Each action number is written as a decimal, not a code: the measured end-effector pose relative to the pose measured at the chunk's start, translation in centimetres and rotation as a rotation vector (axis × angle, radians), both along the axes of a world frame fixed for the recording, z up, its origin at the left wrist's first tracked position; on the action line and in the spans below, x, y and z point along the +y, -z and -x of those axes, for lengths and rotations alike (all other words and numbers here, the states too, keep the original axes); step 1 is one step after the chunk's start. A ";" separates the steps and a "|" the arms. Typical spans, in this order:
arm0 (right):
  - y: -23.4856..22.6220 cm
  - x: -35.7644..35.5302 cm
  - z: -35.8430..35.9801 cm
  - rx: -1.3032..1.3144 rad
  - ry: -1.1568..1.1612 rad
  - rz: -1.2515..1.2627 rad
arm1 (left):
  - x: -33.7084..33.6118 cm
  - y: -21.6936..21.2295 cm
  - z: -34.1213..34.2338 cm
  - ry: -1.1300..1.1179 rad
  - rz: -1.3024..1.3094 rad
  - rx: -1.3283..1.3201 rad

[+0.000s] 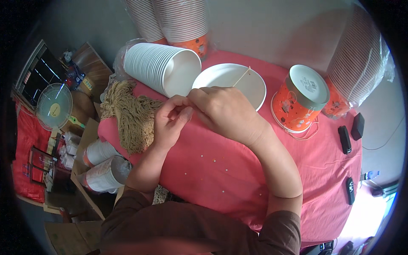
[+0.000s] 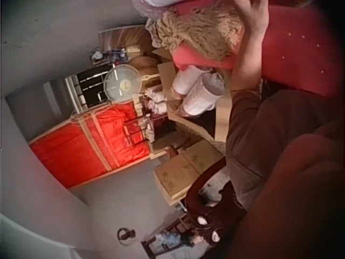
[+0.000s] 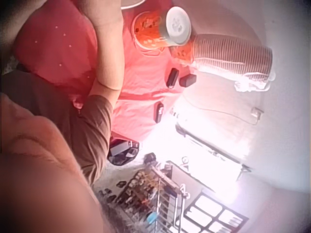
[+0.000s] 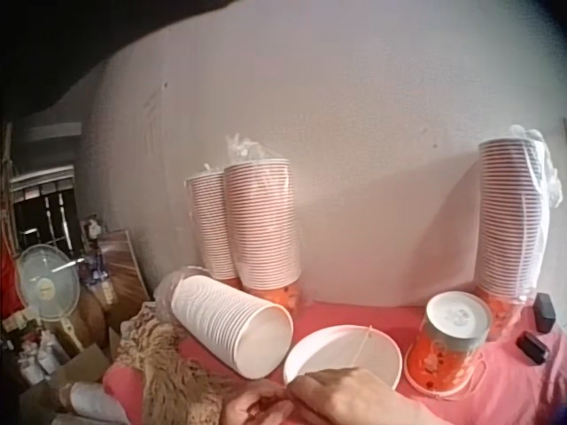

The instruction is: Attaching rope handles to paper buckets by threading them through holes and tying knots.

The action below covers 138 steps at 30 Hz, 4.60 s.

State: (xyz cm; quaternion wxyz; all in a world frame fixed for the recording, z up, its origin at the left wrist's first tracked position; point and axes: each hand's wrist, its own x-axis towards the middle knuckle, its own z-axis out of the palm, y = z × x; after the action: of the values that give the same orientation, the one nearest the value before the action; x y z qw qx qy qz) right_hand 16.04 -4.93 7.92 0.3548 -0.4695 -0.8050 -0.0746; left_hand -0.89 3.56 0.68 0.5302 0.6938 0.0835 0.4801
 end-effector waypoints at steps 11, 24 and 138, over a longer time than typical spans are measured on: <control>-0.3 0.0 -0.8 0.042 0.020 0.044 | 0.5 -0.3 0.6 0.189 0.237 0.041; -0.6 -0.2 -0.7 0.068 0.006 0.040 | 0.0 -0.2 0.3 0.146 0.229 0.065; -11.1 -11.7 -19.3 0.688 0.807 0.191 | 3.8 1.1 -0.4 0.125 0.408 0.129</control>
State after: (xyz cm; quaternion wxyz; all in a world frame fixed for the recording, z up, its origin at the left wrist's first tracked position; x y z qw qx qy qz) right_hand 35.37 -16.62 18.98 0.4967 -0.7692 -0.4012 0.0267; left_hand -0.47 7.32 -0.41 0.6818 0.6054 0.1695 0.3741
